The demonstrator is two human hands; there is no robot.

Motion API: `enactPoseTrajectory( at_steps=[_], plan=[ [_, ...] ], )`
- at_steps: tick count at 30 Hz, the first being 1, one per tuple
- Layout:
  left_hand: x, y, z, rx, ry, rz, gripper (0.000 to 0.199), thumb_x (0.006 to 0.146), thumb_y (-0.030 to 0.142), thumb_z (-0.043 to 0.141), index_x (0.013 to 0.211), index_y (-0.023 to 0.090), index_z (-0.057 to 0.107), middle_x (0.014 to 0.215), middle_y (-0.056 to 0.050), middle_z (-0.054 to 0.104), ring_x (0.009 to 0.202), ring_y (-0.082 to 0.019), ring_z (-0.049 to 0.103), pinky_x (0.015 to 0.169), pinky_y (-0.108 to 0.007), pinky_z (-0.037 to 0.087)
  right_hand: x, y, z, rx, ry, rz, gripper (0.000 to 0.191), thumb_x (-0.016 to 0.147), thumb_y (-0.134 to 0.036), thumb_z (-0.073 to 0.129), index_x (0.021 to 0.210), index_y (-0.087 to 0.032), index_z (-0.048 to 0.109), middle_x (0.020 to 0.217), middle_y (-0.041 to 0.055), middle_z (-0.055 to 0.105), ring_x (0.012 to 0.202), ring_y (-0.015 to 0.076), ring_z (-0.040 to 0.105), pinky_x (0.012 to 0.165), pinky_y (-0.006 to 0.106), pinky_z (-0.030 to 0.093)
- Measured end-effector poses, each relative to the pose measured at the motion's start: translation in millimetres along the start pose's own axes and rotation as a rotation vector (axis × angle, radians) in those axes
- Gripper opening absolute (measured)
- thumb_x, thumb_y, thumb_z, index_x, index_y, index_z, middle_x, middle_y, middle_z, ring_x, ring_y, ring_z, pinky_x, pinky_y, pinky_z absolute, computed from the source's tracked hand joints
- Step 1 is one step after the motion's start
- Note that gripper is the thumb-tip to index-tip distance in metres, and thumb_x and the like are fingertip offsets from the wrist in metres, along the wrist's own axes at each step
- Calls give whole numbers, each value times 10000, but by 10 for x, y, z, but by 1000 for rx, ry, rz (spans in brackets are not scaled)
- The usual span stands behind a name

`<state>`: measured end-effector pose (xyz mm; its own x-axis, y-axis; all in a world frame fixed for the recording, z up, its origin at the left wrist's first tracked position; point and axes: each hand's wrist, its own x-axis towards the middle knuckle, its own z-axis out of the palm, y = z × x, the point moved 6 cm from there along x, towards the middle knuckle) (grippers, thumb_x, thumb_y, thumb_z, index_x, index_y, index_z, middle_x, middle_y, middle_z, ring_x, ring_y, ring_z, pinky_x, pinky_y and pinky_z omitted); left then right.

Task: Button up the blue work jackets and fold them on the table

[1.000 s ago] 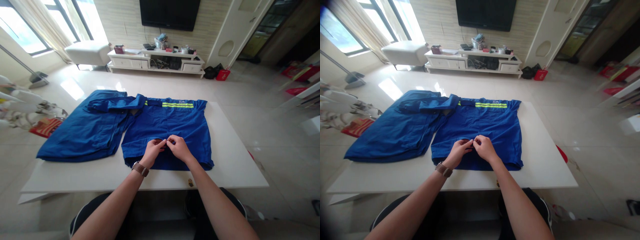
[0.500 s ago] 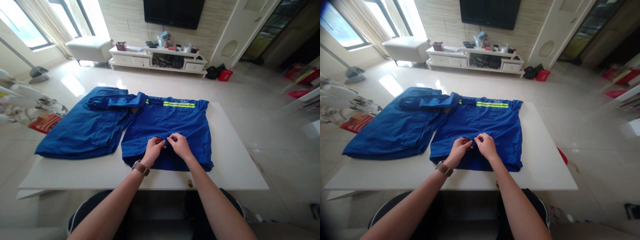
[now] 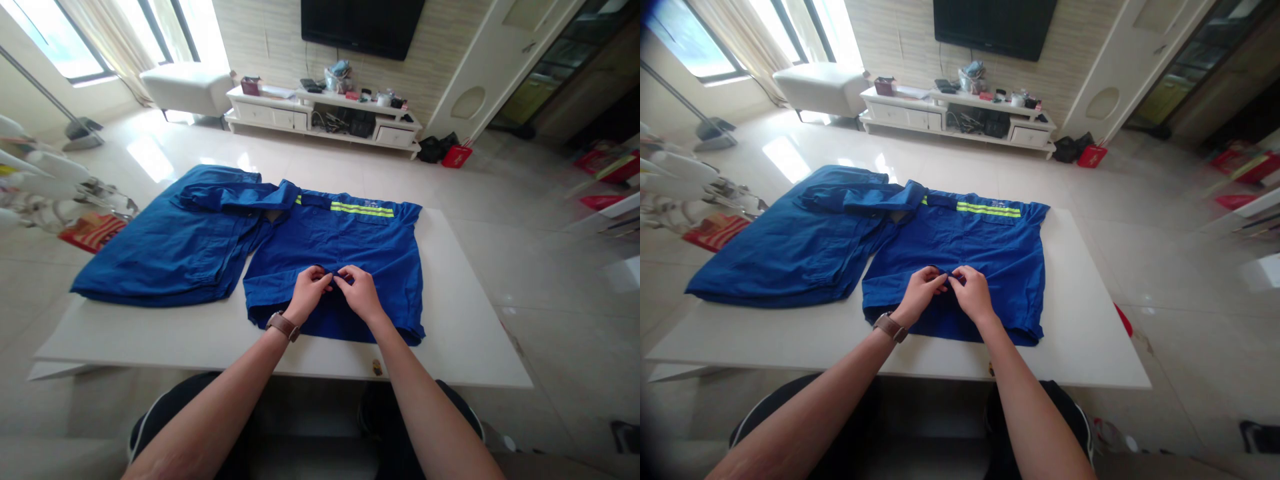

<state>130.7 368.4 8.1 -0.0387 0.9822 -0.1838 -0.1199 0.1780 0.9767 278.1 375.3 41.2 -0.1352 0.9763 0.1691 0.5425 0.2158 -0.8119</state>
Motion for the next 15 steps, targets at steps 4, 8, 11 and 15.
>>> enactPoseTrajectory(
  at_steps=[4,8,11,15],
  plan=[
    [21,-21,-5,61,-13,7,199,708,278,749,757,167,590,647,10,629,591,-132,630,553,-232,445,-6,-1,-2,26,37,-18,155,886,-340,607,815,-220,672,837,32,713,765,192,630,752,300,474],
    [38,-57,-2,194,-65,-2,196,758,308,685,667,172,577,589,10,586,562,-123,560,524,-236,376,-13,-16,21,17,37,-11,139,877,-330,590,815,-222,652,830,29,696,762,193,618,741,297,459],
    [20,-20,-6,312,-76,58,275,785,323,645,589,187,509,539,29,517,524,-102,456,508,-245,301,-5,-11,32,8,36,6,145,873,-333,575,805,-223,641,834,31,693,773,197,616,754,305,452],
    [-13,26,1,395,-79,141,311,803,319,607,567,193,450,528,43,460,527,-92,370,528,-259,249,13,26,23,-1,59,52,155,854,-347,591,780,-224,650,815,28,702,754,198,612,748,308,450]
  ],
)
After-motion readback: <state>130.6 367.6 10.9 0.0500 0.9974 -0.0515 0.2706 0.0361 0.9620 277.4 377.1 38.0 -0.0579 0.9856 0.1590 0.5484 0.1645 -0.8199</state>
